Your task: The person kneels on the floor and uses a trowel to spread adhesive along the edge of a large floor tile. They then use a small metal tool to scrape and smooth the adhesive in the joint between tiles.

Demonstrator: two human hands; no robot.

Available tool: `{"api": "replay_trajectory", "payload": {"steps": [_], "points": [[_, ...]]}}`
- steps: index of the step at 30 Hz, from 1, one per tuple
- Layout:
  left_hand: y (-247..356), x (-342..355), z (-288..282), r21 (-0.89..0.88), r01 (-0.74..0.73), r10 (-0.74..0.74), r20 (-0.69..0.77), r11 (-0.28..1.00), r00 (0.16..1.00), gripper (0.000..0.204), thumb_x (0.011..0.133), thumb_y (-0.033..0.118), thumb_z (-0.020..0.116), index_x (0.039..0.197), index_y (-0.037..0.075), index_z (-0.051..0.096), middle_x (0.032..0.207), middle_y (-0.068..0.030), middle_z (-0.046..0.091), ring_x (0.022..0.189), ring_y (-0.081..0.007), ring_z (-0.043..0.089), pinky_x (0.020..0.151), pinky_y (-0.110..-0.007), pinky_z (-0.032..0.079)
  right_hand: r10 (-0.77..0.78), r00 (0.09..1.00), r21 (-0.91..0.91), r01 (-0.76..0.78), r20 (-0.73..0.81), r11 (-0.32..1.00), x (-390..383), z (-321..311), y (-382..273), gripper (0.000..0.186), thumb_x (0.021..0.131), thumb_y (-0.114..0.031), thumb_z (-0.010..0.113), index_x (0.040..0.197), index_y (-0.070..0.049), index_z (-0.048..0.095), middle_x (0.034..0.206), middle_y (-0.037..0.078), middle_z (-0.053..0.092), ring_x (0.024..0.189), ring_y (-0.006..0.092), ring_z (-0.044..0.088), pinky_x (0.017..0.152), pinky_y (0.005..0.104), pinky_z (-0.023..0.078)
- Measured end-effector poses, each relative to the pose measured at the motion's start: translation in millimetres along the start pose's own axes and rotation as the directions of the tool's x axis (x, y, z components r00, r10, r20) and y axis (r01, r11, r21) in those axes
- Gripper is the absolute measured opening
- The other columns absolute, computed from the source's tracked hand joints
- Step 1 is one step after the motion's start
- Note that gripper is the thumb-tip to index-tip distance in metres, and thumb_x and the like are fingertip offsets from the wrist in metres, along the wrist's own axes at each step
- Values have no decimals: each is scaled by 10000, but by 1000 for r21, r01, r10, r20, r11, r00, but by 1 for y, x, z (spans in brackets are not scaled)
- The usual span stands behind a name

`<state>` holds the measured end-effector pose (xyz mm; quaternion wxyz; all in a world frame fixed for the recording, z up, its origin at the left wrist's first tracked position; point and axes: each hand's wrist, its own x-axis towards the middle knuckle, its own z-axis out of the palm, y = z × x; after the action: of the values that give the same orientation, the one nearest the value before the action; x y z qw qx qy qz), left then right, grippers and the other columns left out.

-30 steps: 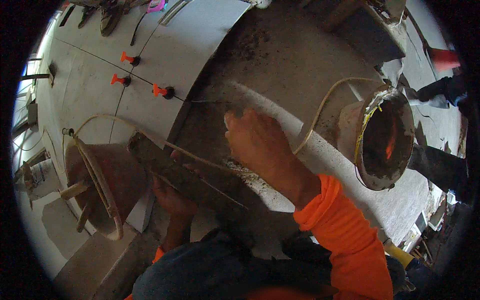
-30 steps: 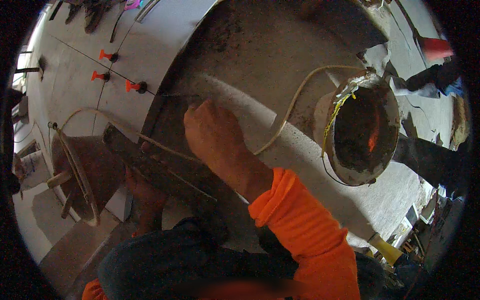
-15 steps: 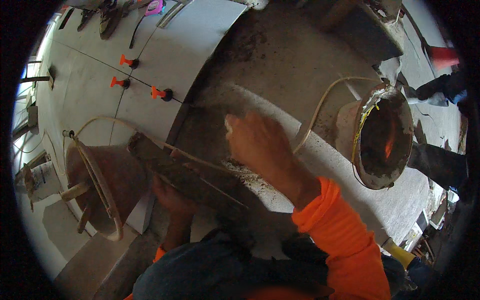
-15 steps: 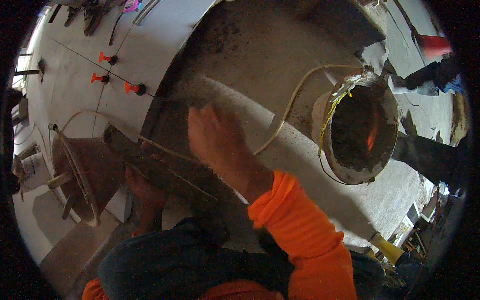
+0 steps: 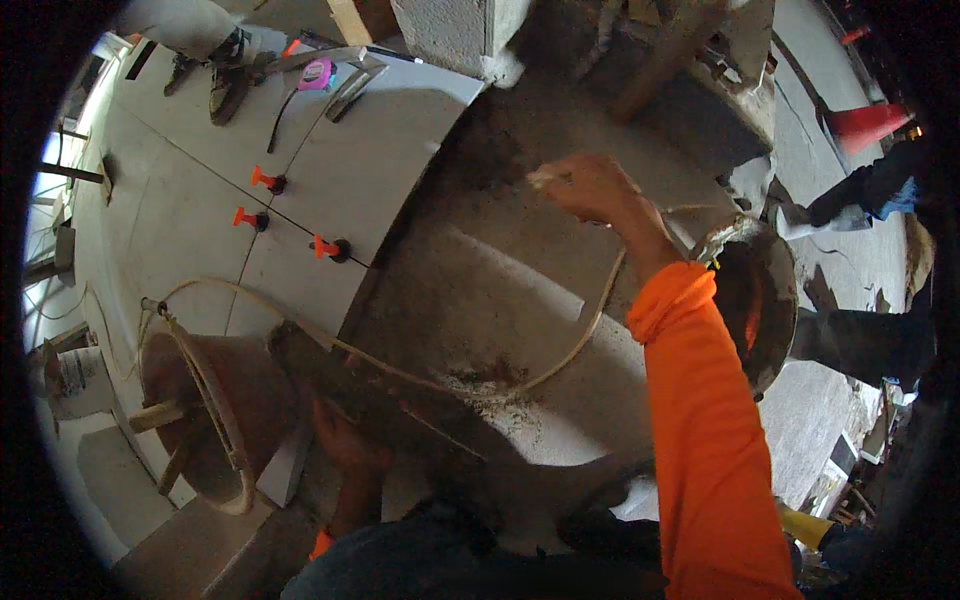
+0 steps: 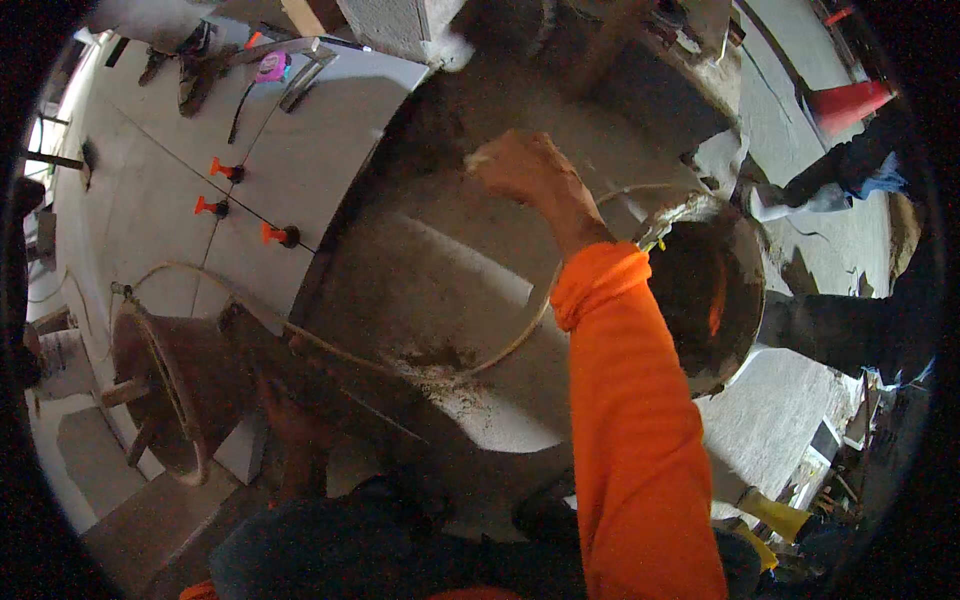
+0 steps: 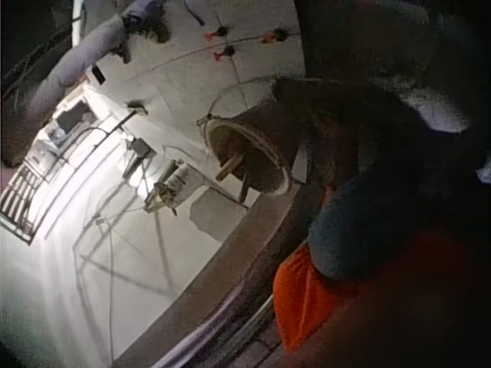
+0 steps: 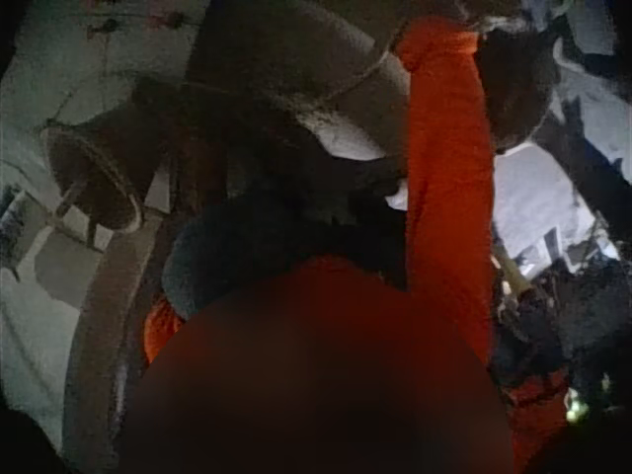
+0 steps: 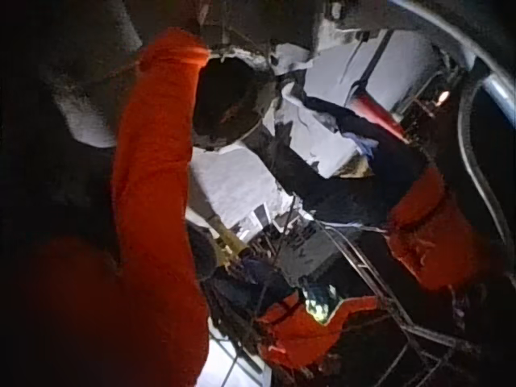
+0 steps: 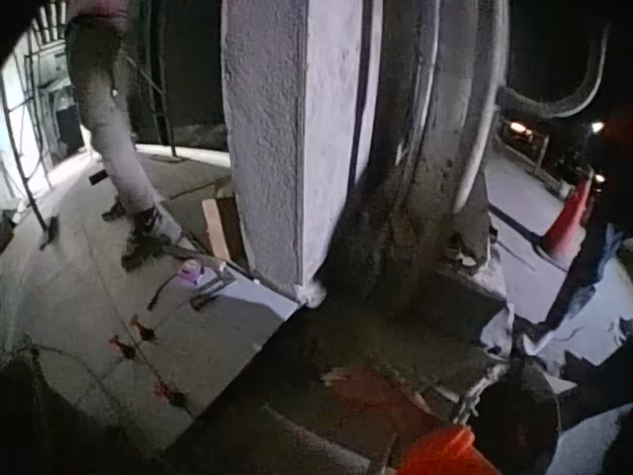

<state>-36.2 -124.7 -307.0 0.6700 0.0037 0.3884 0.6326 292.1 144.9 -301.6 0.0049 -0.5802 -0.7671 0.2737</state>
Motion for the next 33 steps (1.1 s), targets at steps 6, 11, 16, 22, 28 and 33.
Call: {"api": "replay_trajectory", "payload": {"steps": [6,11,16,22,28,33], "points": [[-1,3,17,-20,-68,65,-125,998,990,595,998,513,348,1383,88,508,1130,-83,653,980,-271,637,888,-478,507,172,967,102,-155,-188,983,1,27,13,355,904,-381,556,1018,-101,742,977,164,724,818,354,704,751,428,565],[1,1,14,4,-57,57,-37,998,998,580,1002,491,365,1377,74,514,1190,-84,643,994,-268,641,908,-477,509,321,924,53,-317,-210,947,-18,12,-11,343,889,-357,555,1042,-109,737,974,192,712,876,372,695,774,455,551],[-11,19,18,-129,-30,45,115,991,992,616,998,528,352,1365,64,527,1149,-110,659,1000,-283,639,890,-470,519,142,988,188,-129,-59,974,-91,48,-73,315,891,-347,584,1084,-150,736,997,203,708,886,378,690,790,454,543],[-7,17,20,-114,-73,91,168,991,982,634,983,558,336,1339,73,540,1106,-114,666,993,-297,648,855,-464,531,316,933,157,-290,-175,944,-53,57,-59,395,905,-410,583,1130,-117,723,1066,221,697,1040,379,664,955,472,478],[-1,13,39,-113,-75,90,138,991,986,633,991,558,319,1336,75,539,1092,-108,662,966,-294,641,875,-466,516,368,876,99,-355,-312,930,-136,-40,-52,378,907,-355,605,1106,-37,649,1067,241,680,1056,428,636,911,513,504],[-11,26,79,-211,24,-19,28,977,999,548,1010,505,359,1292,79,557,1099,-86,650,943,-275,638,845,-438,528,551,812,-106,-576,-191,811,-277,-192,-48,456,852,-406,702,1080,-28,588,934,255,684,921,426,673,786,505,521]]}}
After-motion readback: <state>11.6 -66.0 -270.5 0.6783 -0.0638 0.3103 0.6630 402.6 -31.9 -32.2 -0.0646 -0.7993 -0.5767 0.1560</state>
